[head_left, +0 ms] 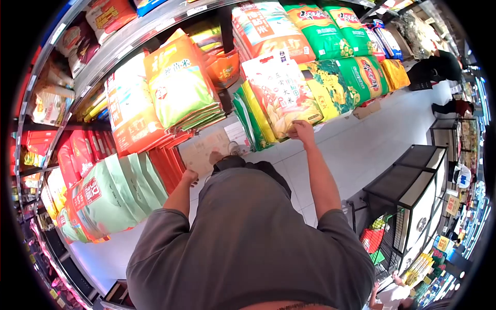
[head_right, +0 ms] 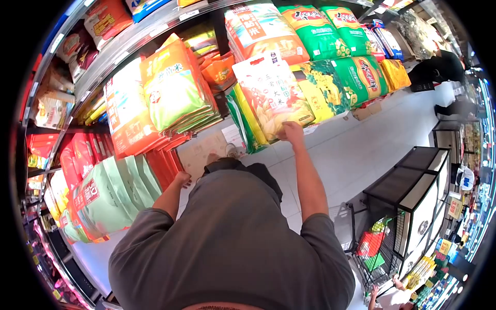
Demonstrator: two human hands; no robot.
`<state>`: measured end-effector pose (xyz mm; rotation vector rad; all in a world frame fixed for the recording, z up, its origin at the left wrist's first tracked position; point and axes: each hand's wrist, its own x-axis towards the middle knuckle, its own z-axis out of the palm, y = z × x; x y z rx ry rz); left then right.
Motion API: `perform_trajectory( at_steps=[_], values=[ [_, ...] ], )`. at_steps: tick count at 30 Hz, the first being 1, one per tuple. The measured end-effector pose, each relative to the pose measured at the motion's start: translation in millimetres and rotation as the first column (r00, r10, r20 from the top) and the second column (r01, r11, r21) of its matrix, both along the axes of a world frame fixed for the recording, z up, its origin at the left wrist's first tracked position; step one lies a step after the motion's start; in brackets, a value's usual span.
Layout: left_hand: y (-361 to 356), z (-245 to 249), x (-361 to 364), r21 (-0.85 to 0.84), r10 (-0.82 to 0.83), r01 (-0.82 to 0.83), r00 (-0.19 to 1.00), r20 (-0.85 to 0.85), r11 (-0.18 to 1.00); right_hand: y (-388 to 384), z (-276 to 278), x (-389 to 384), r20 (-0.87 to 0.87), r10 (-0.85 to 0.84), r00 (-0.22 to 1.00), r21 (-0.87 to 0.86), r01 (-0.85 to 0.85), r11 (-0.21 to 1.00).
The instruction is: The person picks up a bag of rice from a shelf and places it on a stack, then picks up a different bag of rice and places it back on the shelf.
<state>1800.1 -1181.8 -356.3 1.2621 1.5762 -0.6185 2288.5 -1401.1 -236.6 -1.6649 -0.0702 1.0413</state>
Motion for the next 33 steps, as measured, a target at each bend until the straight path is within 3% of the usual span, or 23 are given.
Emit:
perform_trajectory(
  at_steps=[2, 3, 5, 6, 8, 12, 13, 14, 16, 18, 20, 21, 24, 25, 30, 32, 33],
  values=[
    [10, 5, 11, -0.028, -0.059, 0.059, 0.998, -0.021, 0.998, -7, -9, 27, 0.194, 0.020, 0.981, -0.091, -0.002, 0.996],
    [12, 10, 15, -0.056, -0.111, 0.108, 0.993, -0.046, 0.993, -14, -29, 46, 0.408, 0.018, 0.913, -0.164, 0.054, 0.985],
    [11, 11, 38, -0.003, -0.086, 0.086, 0.996, 0.007, 0.996, -22, -25, 69, 0.623, -0.042, 0.781, -0.135, 0.159, 0.978],
    [12, 13, 55, 0.057, -0.071, 0.067, 0.995, 0.067, 0.996, -20, -19, 78, 0.622, -0.036, 0.782, -0.130, 0.149, 0.980],
    [7, 17, 87, 0.130, -0.062, 0.038, 0.979, 0.193, 0.991, -19, -9, 98, 0.820, 0.165, 0.548, -0.314, 0.189, 0.931],
    [-9, 39, 157, 0.096, 0.018, -0.053, 0.942, 0.336, 0.994, -8, -11, 133, 0.701, 0.310, 0.642, -0.392, -0.016, 0.920],
    [-14, 47, 176, 0.071, 0.035, -0.064, 0.935, 0.354, 0.995, -3, -11, 142, 0.583, 0.353, 0.732, -0.432, -0.089, 0.898],
    [-20, 57, 195, 0.048, 0.051, -0.074, 0.927, 0.372, 0.996, 0, -14, 147, 0.582, 0.358, 0.730, -0.424, -0.103, 0.900],
    [-37, 83, 233, -0.024, 0.192, -0.203, 0.869, 0.455, 0.979, 4, -21, 155, 0.336, 0.305, 0.891, -0.260, -0.223, 0.939],
    [-44, 65, 263, -0.228, 0.374, -0.296, 0.743, 0.555, 0.927, 6, -24, 158, 0.298, 0.341, 0.891, -0.240, -0.276, 0.931],
    [-53, 68, 294, -0.242, 0.377, -0.289, 0.699, 0.608, 0.926, 6, -25, 158, 0.256, 0.356, 0.899, -0.291, -0.279, 0.915],
    [-59, 76, 308, -0.259, 0.371, -0.266, 0.656, 0.657, 0.928, 4, -26, 161, 0.209, 0.418, 0.884, -0.251, -0.365, 0.897],
    [-76, 97, 346, -0.175, 0.349, -0.310, 0.702, 0.621, 0.935, 1, -23, 161, 0.108, 0.416, 0.903, -0.182, -0.393, 0.901],
    [-80, 100, 354, -0.167, 0.334, -0.296, 0.722, 0.606, 0.941, 0, -38, 164, 0.184, 0.382, 0.906, -0.148, -0.359, 0.922],
    [-90, 85, 375, -0.144, 0.425, -0.419, 0.723, 0.545, 0.897, 7, -33, 154, 0.188, 0.260, 0.947, -0.205, -0.221, 0.954],
    [-85, 78, 380, -0.349, 0.632, -0.543, 0.520, 0.575, 0.764, 6, -50, 166, 0.046, 0.223, 0.974, -0.076, -0.219, 0.973],
    [-84, 80, 384, -0.352, 0.672, -0.594, 0.488, 0.557, 0.723, 6, -53, 167, 0.066, 0.226, 0.972, -0.093, -0.219, 0.971]
  ],
)
